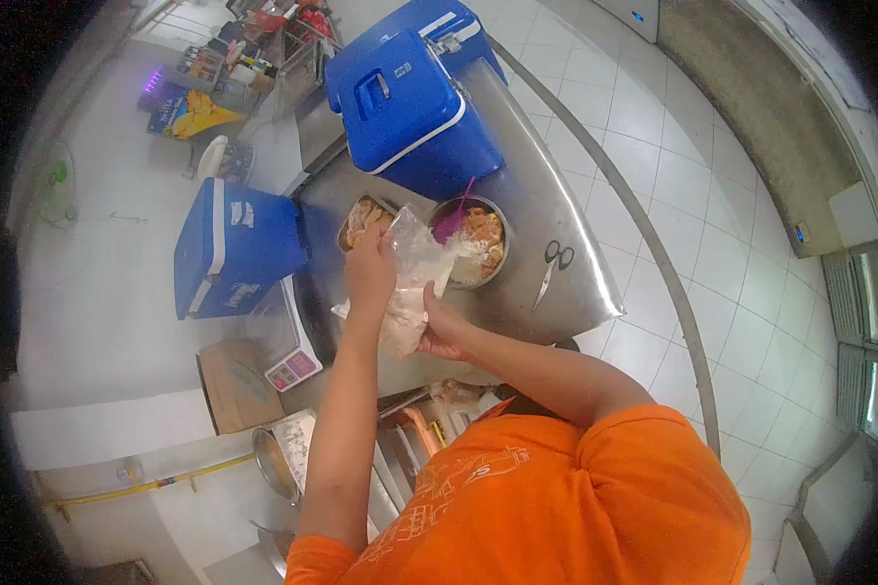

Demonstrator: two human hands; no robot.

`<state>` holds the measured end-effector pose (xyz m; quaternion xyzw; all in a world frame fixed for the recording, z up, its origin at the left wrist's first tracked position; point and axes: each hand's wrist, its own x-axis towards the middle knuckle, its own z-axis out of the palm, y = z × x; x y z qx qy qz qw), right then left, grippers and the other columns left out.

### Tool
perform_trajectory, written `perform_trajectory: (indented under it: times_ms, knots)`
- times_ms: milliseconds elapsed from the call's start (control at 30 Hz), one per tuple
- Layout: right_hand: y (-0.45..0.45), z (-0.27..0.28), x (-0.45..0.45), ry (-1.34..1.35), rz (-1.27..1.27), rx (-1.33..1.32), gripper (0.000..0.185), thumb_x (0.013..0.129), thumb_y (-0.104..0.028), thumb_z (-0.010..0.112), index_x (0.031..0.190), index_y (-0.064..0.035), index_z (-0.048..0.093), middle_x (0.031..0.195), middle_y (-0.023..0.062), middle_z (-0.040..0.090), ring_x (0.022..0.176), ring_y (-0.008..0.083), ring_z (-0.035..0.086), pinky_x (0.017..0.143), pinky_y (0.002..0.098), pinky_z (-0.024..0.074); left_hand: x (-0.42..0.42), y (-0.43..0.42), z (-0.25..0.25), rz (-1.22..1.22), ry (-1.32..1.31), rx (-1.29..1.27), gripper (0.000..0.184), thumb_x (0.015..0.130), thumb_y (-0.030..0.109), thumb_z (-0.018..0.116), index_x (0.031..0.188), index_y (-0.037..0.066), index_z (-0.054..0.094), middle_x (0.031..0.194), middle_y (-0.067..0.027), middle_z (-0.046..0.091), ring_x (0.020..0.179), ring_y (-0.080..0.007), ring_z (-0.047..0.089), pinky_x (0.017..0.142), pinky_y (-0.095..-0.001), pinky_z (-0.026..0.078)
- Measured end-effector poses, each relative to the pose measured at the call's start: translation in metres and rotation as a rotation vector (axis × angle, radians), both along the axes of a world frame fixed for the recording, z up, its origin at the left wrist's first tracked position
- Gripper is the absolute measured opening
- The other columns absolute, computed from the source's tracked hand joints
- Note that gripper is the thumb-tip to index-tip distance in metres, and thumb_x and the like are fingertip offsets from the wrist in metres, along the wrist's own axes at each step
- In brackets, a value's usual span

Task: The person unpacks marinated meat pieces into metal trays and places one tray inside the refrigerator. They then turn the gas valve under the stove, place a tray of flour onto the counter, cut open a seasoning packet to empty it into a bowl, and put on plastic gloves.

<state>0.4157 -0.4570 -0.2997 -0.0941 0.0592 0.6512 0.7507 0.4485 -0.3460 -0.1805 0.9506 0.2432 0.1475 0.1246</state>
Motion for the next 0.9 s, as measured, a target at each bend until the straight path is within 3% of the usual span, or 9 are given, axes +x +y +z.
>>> perform_trajectory:
  times_ms: [267,433,533,633,700,767,833,900]
  knots:
    - [-0.007,0.005,0.009,-0.070,0.002,-0.089,0.078,0.103,-0.067,0.019,0.148,-0.0080,0.042,0.143,0.0106,0.055,0.130,0.0265,0.056,0.105,0.0519,0.0494,-0.003,-0.004,0.004,0.024,-0.021,-0.011,0.016,0.099,0.021,0.056,0.100,0.007,0.064,0.088,-0.0209,0.069,0.086,-0.0448,0.066,0.073,-0.0529,0.049]
    - [-0.006,-0.012,0.006,-0.154,0.027,-0.134,0.074,0.104,-0.066,0.025,0.147,-0.0078,0.042,0.140,0.0107,0.057,0.124,0.0262,0.060,0.101,0.0511,0.0523,-0.024,0.003,-0.009,0.073,-0.154,-0.092,0.016,0.101,0.018,0.054,0.102,0.006,0.064,0.088,-0.0211,0.069,0.086,-0.0426,0.066,0.075,-0.0477,0.050]
    - [-0.016,-0.017,0.006,-0.407,0.076,-0.259,0.074,0.101,-0.069,0.032,0.135,-0.0063,0.054,0.119,0.0070,0.067,0.107,0.0217,0.065,0.084,0.0432,0.0564,-0.049,0.011,-0.024,0.104,-0.219,-0.247,0.016,0.103,0.018,0.053,0.103,0.005,0.063,0.089,-0.0163,0.069,0.086,-0.0332,0.068,0.077,-0.0411,0.051]
    - [-0.023,-0.029,0.013,-0.868,0.124,-0.393,0.065,0.104,-0.062,0.041,0.129,-0.0041,0.057,0.107,0.0049,0.069,0.094,0.0201,0.065,0.079,0.0403,0.0545,-0.081,0.030,-0.065,0.133,-0.345,-0.558,0.015,0.105,0.021,0.054,0.109,0.007,0.059,0.095,-0.0067,0.065,0.088,-0.0198,0.063,0.077,-0.0328,0.049]
    - [-0.008,-0.079,0.004,-1.078,-0.117,-0.435,0.058,0.104,-0.054,0.049,0.129,-0.0026,0.057,0.103,0.0081,0.071,0.091,0.0242,0.068,0.080,0.0399,0.0542,-0.100,0.038,-0.085,0.168,-0.434,-0.770,0.015,0.106,0.022,0.053,0.114,0.009,0.055,0.100,-0.0013,0.060,0.090,-0.0132,0.058,0.077,-0.0286,0.047]
    - [-0.009,-0.083,0.005,-1.275,-0.270,-0.469,0.054,0.101,-0.046,0.058,0.131,-0.0016,0.055,0.103,0.0147,0.071,0.093,0.0316,0.069,0.080,0.0422,0.0533,-0.117,0.037,-0.094,0.218,-0.501,-0.945,0.015,0.108,0.020,0.050,0.119,0.011,0.050,0.104,0.0022,0.055,0.093,-0.0093,0.053,0.078,-0.0262,0.046]
    - [-0.027,-0.037,0.014,-1.464,-0.332,-0.496,0.058,0.095,-0.038,0.069,0.135,-0.0010,0.051,0.104,0.0248,0.070,0.099,0.0423,0.068,0.081,0.0473,0.0518,-0.129,0.032,-0.099,0.223,-0.665,-1.127,0.017,0.107,0.019,0.051,0.122,0.012,0.047,0.106,0.0025,0.053,0.093,-0.0090,0.052,0.078,-0.0266,0.046]
    - [-0.032,-0.022,0.020,-1.619,-0.326,-0.526,0.060,0.092,-0.035,0.071,0.138,-0.0024,0.049,0.105,0.0277,0.067,0.100,0.0471,0.064,0.081,0.0497,0.0507,-0.135,0.026,-0.099,0.300,-0.768,-1.266,0.021,0.106,0.018,0.052,0.125,0.013,0.045,0.110,0.0020,0.053,0.097,-0.0103,0.052,0.080,-0.0286,0.047]
